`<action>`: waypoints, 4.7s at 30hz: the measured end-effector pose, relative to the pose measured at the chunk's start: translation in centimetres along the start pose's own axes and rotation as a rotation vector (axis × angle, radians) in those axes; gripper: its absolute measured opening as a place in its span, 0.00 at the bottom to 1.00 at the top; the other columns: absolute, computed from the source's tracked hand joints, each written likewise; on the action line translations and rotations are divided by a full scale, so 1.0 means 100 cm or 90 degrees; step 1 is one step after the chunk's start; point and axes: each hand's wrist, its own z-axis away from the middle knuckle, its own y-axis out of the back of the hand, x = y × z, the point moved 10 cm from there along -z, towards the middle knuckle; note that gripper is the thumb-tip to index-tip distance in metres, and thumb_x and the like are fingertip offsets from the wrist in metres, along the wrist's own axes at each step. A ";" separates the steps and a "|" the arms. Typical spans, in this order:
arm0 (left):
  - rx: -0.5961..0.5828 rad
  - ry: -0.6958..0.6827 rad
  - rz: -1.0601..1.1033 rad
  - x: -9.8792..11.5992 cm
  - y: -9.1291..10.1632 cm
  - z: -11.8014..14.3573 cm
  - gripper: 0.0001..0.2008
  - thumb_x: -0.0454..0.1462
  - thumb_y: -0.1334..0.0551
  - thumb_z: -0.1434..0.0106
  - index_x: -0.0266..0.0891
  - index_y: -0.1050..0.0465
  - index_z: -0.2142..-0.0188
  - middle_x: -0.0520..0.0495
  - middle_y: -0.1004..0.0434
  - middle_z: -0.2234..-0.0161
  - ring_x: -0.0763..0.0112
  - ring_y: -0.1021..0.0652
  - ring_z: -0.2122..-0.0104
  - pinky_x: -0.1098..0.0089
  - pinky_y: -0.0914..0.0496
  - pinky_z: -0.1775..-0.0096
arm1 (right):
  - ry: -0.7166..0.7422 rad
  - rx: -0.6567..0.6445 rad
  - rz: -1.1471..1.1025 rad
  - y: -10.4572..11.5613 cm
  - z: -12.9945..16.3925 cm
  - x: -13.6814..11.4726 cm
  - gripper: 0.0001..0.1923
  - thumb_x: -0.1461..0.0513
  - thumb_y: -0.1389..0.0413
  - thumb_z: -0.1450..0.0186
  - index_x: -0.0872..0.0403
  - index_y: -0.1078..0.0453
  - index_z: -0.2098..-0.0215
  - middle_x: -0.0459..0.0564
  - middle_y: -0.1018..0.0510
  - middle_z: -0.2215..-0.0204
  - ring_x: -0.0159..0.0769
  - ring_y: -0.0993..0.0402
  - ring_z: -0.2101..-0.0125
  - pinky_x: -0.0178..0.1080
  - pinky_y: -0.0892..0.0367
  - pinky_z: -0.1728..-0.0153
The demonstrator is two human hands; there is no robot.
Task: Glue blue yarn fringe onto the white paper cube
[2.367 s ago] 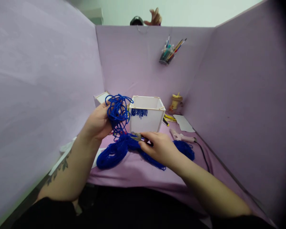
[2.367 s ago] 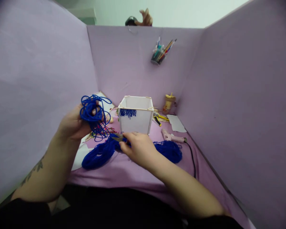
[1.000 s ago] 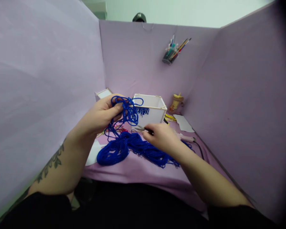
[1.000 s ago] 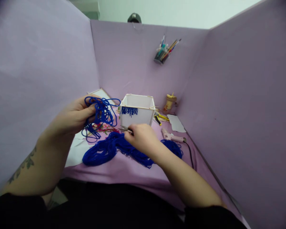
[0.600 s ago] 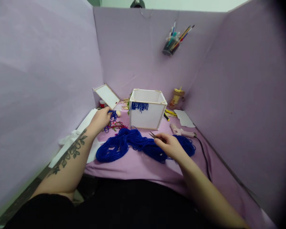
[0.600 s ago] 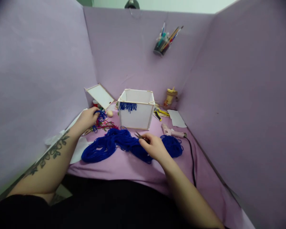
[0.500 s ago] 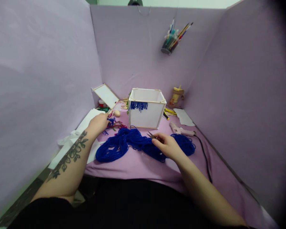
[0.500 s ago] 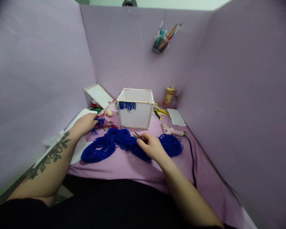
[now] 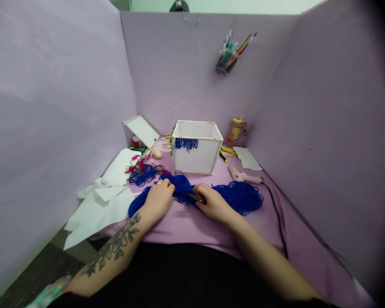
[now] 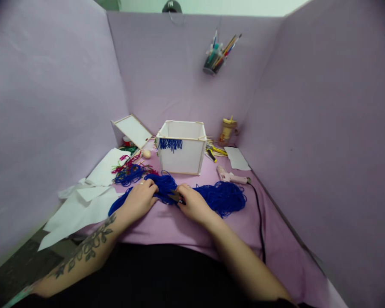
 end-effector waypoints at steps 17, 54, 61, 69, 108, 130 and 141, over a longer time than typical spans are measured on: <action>-0.087 -0.164 0.139 0.022 -0.002 0.042 0.12 0.40 0.42 0.34 0.39 0.21 0.66 0.46 0.22 0.62 0.63 0.28 0.59 0.62 0.36 0.57 | -0.103 0.056 -0.064 0.005 0.018 0.032 0.05 0.69 0.53 0.48 0.52 0.42 0.75 0.44 0.30 0.77 0.33 0.35 0.74 0.34 0.45 0.71; 0.042 0.000 0.062 -0.039 0.030 0.045 0.13 0.41 0.40 0.37 0.40 0.24 0.55 0.42 0.27 0.53 0.59 0.27 0.53 0.60 0.33 0.50 | -0.039 0.014 -0.077 0.003 0.024 0.032 0.10 0.66 0.49 0.36 0.55 0.27 0.71 0.50 0.22 0.70 0.35 0.27 0.67 0.35 0.35 0.64; 0.006 -0.004 0.075 0.046 -0.016 0.001 0.16 0.46 0.41 0.36 0.36 0.23 0.63 0.40 0.25 0.62 0.57 0.26 0.58 0.62 0.32 0.58 | -0.029 0.002 -0.069 0.002 0.024 0.028 0.10 0.71 0.48 0.41 0.55 0.26 0.71 0.49 0.24 0.70 0.34 0.28 0.68 0.34 0.36 0.65; 0.063 0.066 0.264 -0.011 0.006 0.005 0.14 0.41 0.47 0.34 0.40 0.23 0.62 0.45 0.22 0.62 0.64 0.24 0.62 0.65 0.32 0.59 | -0.081 0.032 -0.064 0.005 0.024 0.041 0.09 0.67 0.48 0.37 0.55 0.27 0.71 0.50 0.23 0.70 0.36 0.27 0.67 0.37 0.35 0.63; 0.001 -0.096 0.099 -0.038 0.004 0.009 0.12 0.33 0.42 0.39 0.40 0.23 0.57 0.42 0.28 0.55 0.61 0.27 0.56 0.60 0.32 0.51 | -0.147 -0.107 -0.081 0.001 -0.028 0.087 0.07 0.60 0.46 0.43 0.56 0.30 0.74 0.42 0.28 0.78 0.33 0.33 0.74 0.34 0.40 0.71; 0.065 -0.075 0.373 -0.055 0.024 0.023 0.12 0.40 0.45 0.35 0.38 0.23 0.66 0.46 0.20 0.65 0.67 0.23 0.62 0.66 0.30 0.56 | 0.111 0.072 -0.046 -0.036 -0.064 -0.059 0.04 0.64 0.43 0.38 0.54 0.31 0.71 0.48 0.29 0.73 0.35 0.33 0.70 0.35 0.40 0.67; 0.173 0.038 0.250 -0.109 0.046 0.059 0.10 0.39 0.42 0.37 0.39 0.24 0.61 0.44 0.23 0.61 0.62 0.24 0.59 0.59 0.31 0.53 | 0.021 0.127 -0.258 -0.004 -0.059 -0.038 0.09 0.59 0.47 0.39 0.55 0.32 0.73 0.45 0.32 0.75 0.32 0.36 0.72 0.35 0.41 0.66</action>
